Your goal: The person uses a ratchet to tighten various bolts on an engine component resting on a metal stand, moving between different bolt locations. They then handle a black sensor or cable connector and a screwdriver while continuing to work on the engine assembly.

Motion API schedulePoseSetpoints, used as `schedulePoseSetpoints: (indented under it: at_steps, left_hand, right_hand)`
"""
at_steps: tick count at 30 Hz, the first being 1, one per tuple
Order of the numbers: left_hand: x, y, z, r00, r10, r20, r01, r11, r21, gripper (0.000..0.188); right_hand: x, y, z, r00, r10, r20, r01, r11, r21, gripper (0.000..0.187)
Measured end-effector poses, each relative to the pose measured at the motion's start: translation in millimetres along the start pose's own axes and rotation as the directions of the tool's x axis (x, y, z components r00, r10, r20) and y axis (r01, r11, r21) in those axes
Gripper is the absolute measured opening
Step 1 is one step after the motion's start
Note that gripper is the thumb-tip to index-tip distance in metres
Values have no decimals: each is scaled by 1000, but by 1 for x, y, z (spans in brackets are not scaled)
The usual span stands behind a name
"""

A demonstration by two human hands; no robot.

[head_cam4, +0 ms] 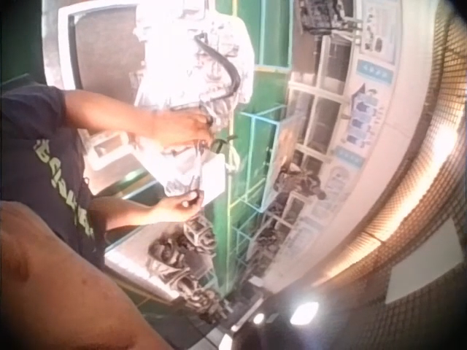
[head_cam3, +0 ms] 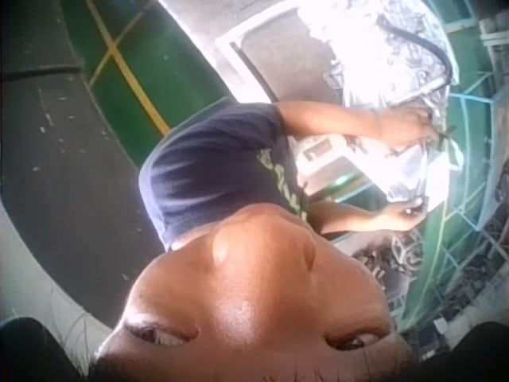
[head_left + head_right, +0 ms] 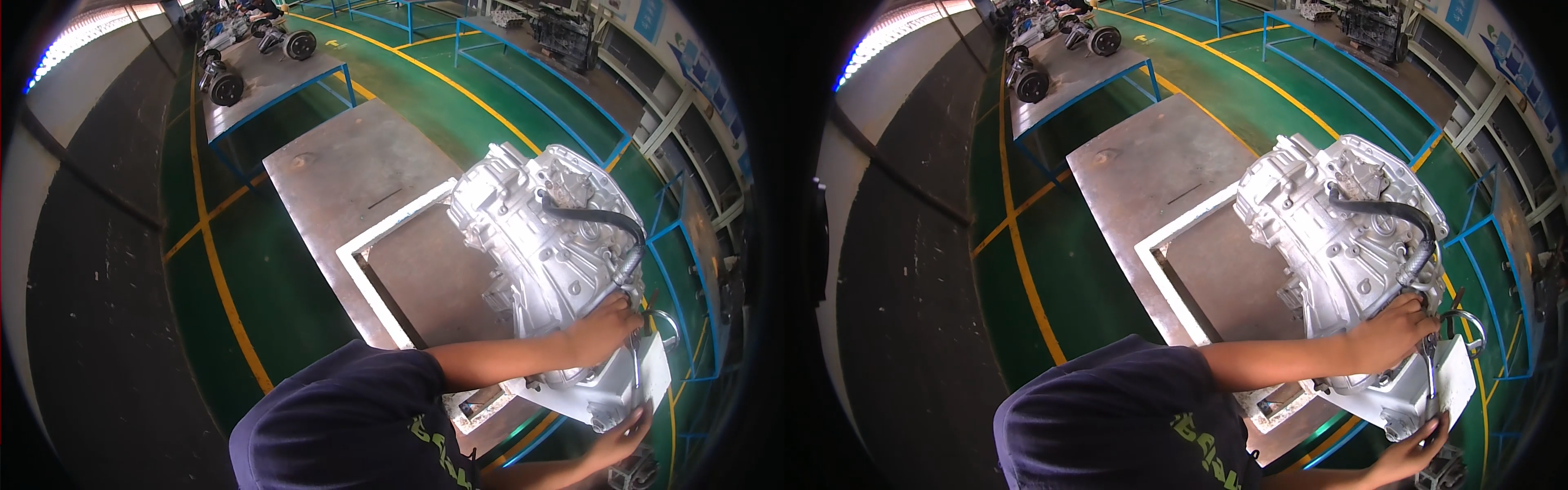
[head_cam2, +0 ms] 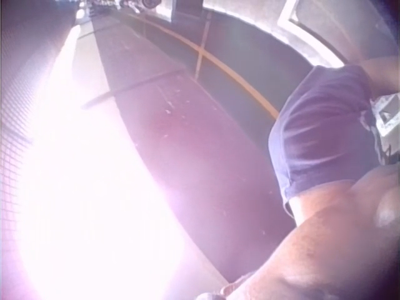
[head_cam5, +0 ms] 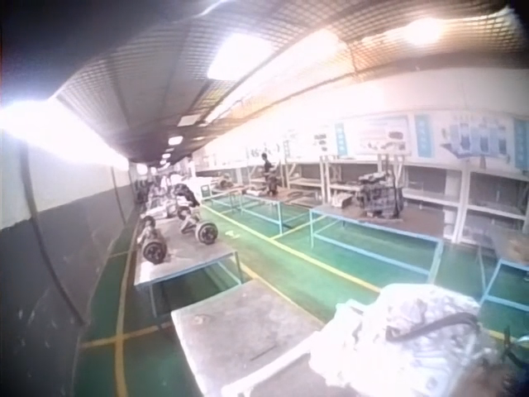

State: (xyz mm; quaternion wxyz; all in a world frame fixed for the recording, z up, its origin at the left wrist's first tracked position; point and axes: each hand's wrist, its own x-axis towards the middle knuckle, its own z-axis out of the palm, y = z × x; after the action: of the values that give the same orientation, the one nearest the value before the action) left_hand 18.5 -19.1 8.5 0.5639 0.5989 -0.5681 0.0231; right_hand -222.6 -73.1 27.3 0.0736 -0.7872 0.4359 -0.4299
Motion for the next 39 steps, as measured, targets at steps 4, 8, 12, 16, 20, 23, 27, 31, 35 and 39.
schedulePoseSetpoints:
  at_steps: [4,8,12,16,20,23,27,31,35,39]
  left_hand:
    - [0,3,-3,999,5,41,-3,999,-38,47]
    - [1,4,-13,997,71,39,-69,996,-64,46]
    - [0,5,-14,998,49,27,-47,997,-59,43]
    - [-1,9,-12,996,67,-51,-68,998,-18,39]
    - [-1,7,-5,996,70,-47,-69,997,19,40]
    - [0,5,-9,993,106,-60,-103,994,49,41]
    - [0,3,-7,995,94,-42,-94,995,20,44]
    - [-1,4,-5,998,56,-31,-57,998,-21,45]
    - [-2,1,-9,1000,22,6,-22,999,-26,47]
    - [-2,2,-3,998,62,12,-61,997,-45,47]
  right_hand:
    - [69,52,32,1000,26,-3,-26,995,94,38]
    - [102,41,62,995,97,31,-100,985,142,42]
    - [73,0,48,993,78,87,-91,983,159,45]
    - [-2,-25,0,991,136,-17,-131,977,167,48]
    - [-76,-75,-13,997,42,-65,-24,964,266,26]
    - [-96,-80,-4,993,-10,-120,52,934,353,24]
    - [-65,-50,7,930,-229,-289,254,966,54,24]
    - [4,8,28,991,72,-112,-56,989,140,26]
    - [65,-5,42,999,5,-37,0,991,133,33]
    - [90,25,59,993,-7,114,-18,976,217,42]
